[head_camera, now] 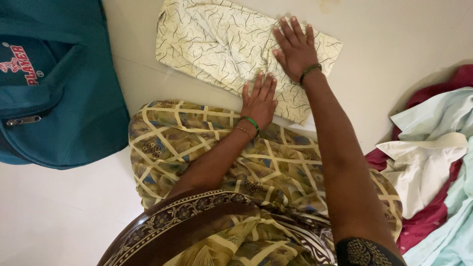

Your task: The person folds a patterned shirt on the floor by smoothing the fabric, folding the sleeves inward, and then folding the body of the shirt into a square.

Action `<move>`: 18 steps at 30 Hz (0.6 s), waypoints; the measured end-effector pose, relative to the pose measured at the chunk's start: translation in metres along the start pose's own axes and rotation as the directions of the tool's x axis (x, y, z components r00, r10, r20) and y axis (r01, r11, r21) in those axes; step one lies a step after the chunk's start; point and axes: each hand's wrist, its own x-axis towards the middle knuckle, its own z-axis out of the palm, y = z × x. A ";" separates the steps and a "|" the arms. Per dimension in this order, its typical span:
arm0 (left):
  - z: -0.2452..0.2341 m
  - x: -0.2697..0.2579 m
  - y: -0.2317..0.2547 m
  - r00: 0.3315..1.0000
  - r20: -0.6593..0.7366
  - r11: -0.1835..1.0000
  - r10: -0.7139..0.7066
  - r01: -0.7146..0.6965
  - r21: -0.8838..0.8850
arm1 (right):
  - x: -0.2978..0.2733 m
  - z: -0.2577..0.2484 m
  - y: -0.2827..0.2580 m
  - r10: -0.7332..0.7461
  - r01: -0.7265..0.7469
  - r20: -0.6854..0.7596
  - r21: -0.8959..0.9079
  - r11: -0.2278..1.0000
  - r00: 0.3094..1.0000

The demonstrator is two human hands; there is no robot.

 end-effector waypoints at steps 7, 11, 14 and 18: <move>0.016 -0.002 -0.009 0.960 -0.278 0.969 0.007 -0.076 -0.237 | 0.002 -0.005 0.016 -0.073 0.101 -0.120 0.248 0.963 0.990; 0.009 0.011 -0.033 0.800 -0.579 0.843 -0.159 -0.194 -0.501 | -0.023 -0.015 0.019 0.111 0.094 -0.415 0.445 0.891 0.903; -0.013 0.019 -0.047 0.799 -0.581 0.813 -0.157 -0.229 -0.535 | -0.055 -0.035 0.011 0.199 0.071 -0.396 0.572 0.817 0.896; -0.047 0.030 -0.042 0.905 -0.403 0.755 -0.137 -0.168 -0.634 | -0.106 -0.058 -0.008 0.284 -0.078 -0.185 0.696 0.714 0.941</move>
